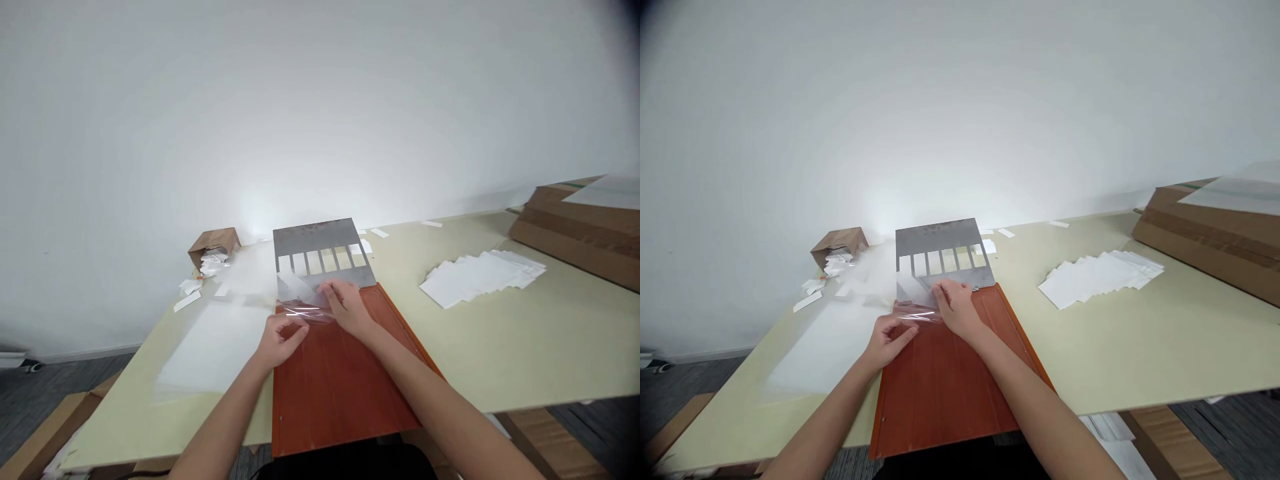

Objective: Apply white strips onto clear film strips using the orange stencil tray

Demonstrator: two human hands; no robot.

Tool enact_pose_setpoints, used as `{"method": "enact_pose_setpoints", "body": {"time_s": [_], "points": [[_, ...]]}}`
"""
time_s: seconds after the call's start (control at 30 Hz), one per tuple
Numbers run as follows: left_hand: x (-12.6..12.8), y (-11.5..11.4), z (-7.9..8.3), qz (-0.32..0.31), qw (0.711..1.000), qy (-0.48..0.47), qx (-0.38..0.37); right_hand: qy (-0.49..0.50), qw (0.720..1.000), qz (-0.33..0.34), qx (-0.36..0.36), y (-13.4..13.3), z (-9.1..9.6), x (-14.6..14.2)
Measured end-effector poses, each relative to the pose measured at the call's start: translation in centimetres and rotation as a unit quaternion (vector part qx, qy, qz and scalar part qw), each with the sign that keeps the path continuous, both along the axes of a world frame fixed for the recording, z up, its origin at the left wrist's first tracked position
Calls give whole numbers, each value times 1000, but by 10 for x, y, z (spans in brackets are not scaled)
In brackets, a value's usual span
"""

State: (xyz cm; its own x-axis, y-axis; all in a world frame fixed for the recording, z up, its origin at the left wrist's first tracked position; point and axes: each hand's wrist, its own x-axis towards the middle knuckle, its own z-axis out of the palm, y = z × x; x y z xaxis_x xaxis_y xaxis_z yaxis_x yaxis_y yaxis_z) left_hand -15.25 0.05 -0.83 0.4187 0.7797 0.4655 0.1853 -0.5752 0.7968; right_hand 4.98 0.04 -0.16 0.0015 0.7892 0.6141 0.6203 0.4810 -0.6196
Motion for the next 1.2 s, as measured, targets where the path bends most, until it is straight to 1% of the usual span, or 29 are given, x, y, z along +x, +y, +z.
{"method": "enact_pose_setpoints", "body": {"time_s": [0.1,0.23,0.33,0.43,0.53,0.63,0.7,0.77,0.87,0.93,1.0,1.03,1.1,1.2], "points": [[-1,-1,1,-26,1000,17,-2,14,1000,-13,-2,-3,17,14],[-3,-1,1,-36,999,15,-8,34,998,-57,13,-10,40,38],[-4,1,4,-34,999,-4,-18,45,993,-104,34,-16,55,58],[-4,1,7,-9,999,-43,-24,46,986,-154,44,-25,60,75],[-4,0,9,39,994,-100,-28,57,981,-184,-2,-39,50,85],[0,2,11,86,985,-147,-40,71,975,-203,-52,-61,29,85],[5,8,18,108,980,-162,-48,75,970,-218,-74,-79,13,82],[13,17,31,114,979,-159,-52,86,964,-232,-93,-96,-3,78],[31,33,61,85,990,-109,-38,136,948,-257,-127,-119,-23,71],[47,41,82,70,996,-62,-6,157,933,-295,-135,-131,-34,66],[65,47,100,68,997,-13,30,136,921,-344,-125,-140,-42,61],[75,49,106,66,997,13,45,114,917,-364,-117,-144,-46,59],[93,54,113,62,994,64,71,56,914,-389,-104,-149,-51,55],[118,65,110,58,986,127,91,-26,911,-403,-83,-155,-59,50]]}}
